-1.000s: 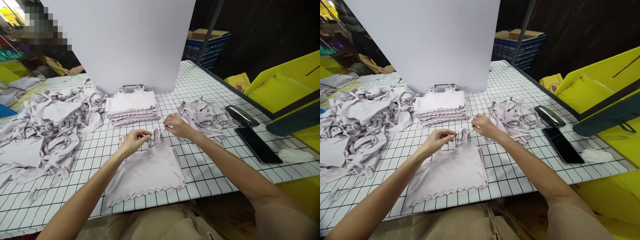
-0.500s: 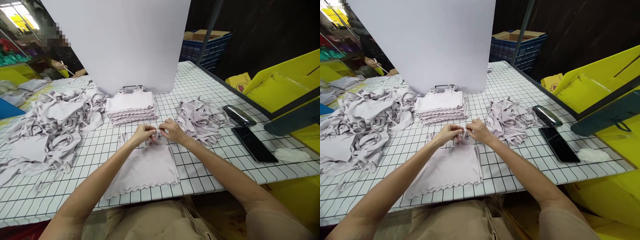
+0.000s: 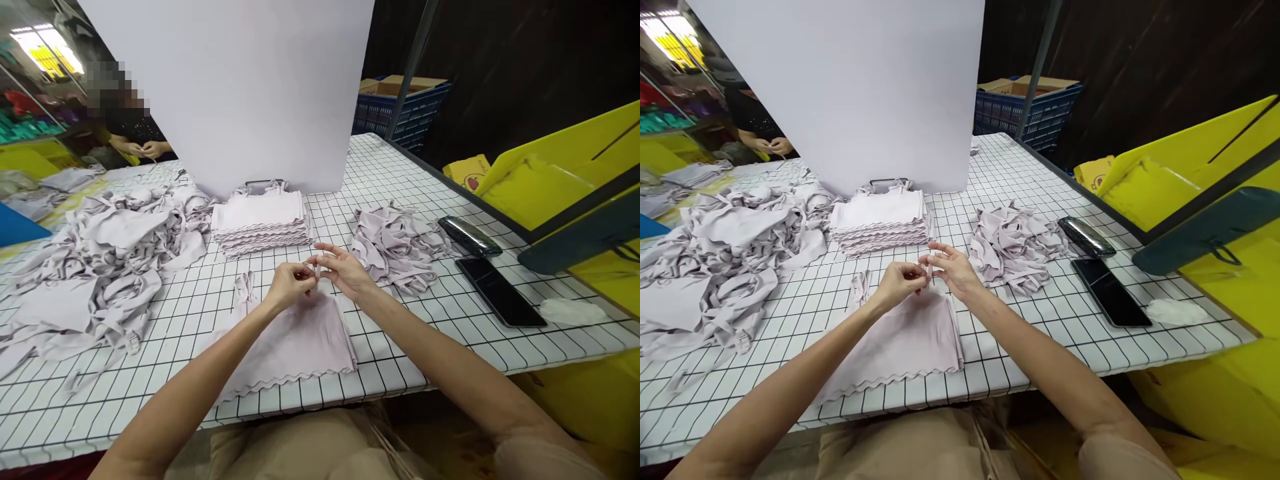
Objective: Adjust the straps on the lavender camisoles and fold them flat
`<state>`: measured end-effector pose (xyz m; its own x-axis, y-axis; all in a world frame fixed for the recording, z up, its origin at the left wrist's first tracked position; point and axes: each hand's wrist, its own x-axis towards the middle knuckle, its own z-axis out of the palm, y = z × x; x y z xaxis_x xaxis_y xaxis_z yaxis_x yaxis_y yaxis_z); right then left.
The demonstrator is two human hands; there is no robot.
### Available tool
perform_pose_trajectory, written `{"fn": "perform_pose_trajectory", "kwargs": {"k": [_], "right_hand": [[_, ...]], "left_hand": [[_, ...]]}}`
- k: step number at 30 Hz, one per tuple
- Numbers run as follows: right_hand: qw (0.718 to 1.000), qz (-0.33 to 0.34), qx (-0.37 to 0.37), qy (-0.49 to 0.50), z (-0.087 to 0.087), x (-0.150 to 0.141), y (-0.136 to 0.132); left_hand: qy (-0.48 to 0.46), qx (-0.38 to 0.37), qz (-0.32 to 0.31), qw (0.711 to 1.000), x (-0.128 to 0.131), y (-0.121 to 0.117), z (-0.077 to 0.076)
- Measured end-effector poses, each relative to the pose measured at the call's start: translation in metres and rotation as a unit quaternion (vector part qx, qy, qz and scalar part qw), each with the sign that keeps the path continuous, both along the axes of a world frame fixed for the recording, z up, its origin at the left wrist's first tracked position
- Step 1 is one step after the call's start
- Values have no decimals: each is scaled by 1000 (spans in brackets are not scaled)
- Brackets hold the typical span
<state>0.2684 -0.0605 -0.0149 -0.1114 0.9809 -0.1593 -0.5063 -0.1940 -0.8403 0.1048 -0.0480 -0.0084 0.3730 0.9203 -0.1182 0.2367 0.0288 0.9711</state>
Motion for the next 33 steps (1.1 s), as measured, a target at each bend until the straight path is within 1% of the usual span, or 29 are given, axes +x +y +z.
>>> {"fn": "perform_pose_trajectory", "kwargs": {"k": [3, 5, 7, 9, 10, 11, 12, 14, 15, 16, 17, 18, 19, 20, 21, 22, 23, 24, 25, 27, 28, 29, 30, 31, 33], "right_hand": [[999, -29, 22, -5, 7, 4, 9], [997, -43, 51, -30, 13, 8, 14], [990, -55, 101, -79, 17, 9, 17], [968, -67, 180, -160, 20, 8, 15], [947, -73, 229, -215, 21, 6, 13], [915, -79, 283, -276, 21, 4, 10], [875, -83, 340, -335, 20, 2, 7], [785, -87, 442, -424, 17, -2, 1], [745, -88, 482, -451, 16, -4, -1], [713, -91, 512, -470, 13, -6, -2], [688, -94, 532, -484, 11, -8, -3], [669, -98, 545, -496, 9, -10, -4], [656, -102, 551, -506, 8, -11, -4], [649, -104, 553, -513, 7, -13, -4], [648, -104, 550, -516, 6, -14, -5], [655, -102, 545, -514, 6, -14, -6], [669, -94, 534, -508, 8, -14, -8], [692, -79, 517, -498, 10, -14, -10], [722, -50, 493, -483, 12, -13, -13], [791, 35, 419, -444, 18, -11, -18], [817, 77, 379, -426, 21, -10, -20], [833, 108, 348, -416, 23, -10, -22], [839, 122, 330, -415, 24, -10, -24], [838, 119, 327, -421, 24, -11, -25], [822, 91, 347, -442, 22, -14, -26]], "left_hand": [[18, 0, -2, 1000, -6, -5, -2], [28, -5, -2, 1000, -10, -8, -6], [33, -10, -1, 999, -16, -9, -11], [33, -6, 12, 999, -22, -9, -13], [27, -2, 23, 999, -25, -9, -12], [6, -5, 33, 999, -29, -9, -10], [-32, -20, 42, 998, -32, -10, -7], [-142, -89, 49, 985, -38, -13, 1], [-198, -136, 47, 970, -39, -15, 6], [-244, -181, 45, 952, -41, -18, 10], [-272, -218, 43, 936, -41, -21, 14], [-287, -244, 41, 925, -41, -25, 17], [-295, -261, 38, 919, -41, -28, 19], [-297, -270, 36, 915, -41, -32, 20], [-294, -273, 37, 915, -40, -34, 20], [-289, -270, 40, 918, -40, -37, 19], [-280, -263, 45, 922, -40, -39, 17], [-269, -252, 52, 928, -41, -40, 15], [-255, -235, 58, 936, -41, -41, 14], [-219, -183, 63, 956, -44, -42, 12], [-200, -151, 61, 966, -45, -43, 12], [-180, -115, 56, 975, -46, -44, 12], [-159, -75, 53, 983, -47, -45, 13], [-135, -31, 52, 989, -48, -47, 14], [-78, 57, 57, 994, -48, -52, 15]]}}
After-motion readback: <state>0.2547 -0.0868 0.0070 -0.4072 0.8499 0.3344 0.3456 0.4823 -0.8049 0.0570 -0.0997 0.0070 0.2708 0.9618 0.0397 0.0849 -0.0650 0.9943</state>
